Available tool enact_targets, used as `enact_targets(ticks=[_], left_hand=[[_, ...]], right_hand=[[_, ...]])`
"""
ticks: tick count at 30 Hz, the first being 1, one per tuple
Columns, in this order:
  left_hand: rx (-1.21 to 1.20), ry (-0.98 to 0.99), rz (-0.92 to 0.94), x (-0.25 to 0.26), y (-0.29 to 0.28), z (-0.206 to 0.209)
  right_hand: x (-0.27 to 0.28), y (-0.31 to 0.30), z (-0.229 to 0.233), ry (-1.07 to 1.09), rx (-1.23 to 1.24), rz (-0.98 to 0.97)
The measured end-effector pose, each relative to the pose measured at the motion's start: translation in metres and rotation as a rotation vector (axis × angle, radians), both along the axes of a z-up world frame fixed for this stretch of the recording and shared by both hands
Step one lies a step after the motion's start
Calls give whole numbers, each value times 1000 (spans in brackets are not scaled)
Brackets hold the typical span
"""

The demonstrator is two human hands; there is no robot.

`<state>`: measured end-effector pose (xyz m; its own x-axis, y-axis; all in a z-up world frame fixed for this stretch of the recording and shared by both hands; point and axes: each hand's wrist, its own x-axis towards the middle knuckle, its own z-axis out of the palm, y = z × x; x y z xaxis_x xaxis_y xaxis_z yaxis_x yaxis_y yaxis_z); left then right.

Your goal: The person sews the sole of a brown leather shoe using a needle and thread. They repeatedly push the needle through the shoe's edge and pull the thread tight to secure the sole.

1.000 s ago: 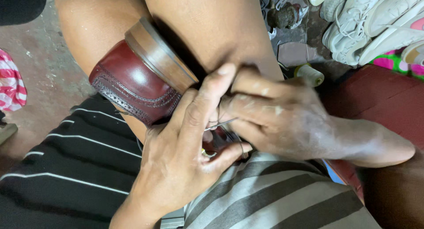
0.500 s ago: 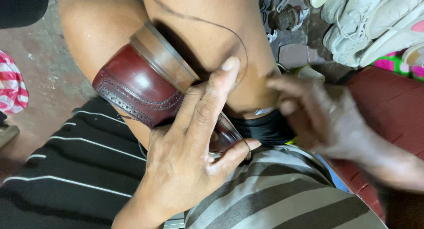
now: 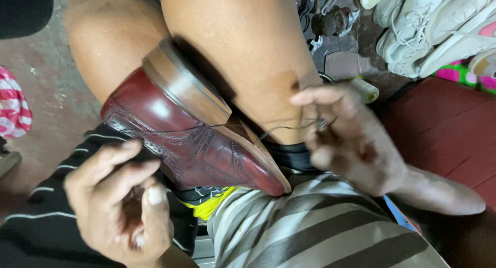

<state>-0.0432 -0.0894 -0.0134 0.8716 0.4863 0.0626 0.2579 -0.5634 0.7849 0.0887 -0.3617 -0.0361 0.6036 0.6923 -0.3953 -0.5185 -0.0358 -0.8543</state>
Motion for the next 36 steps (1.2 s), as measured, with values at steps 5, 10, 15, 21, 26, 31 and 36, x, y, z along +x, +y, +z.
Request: enact_targets(ticks=[5,10,15,21,26,31,36], left_hand=[[-164,-13,37,-24,2,-16],[-354,179,36,-38,8,-32],[-447,-267,203,-51,61,-55],[-266,-165,388,-26,95,-58],[-51,89,-37,-2,35,-12],[5,294,-391,34,27,7],[14,415,-659,50,33,2]], right_hand=[[-30,26,-1,-98,-145,122],[-34,37,-5,-169,-210,84],[-27,41,-3,-98,-211,107],[-24,50,-7,-19,-161,78],[-24,43,-7,9,-220,133],[-18,46,-5,0,-196,135],[-8,38,5,-30,-258,246]])
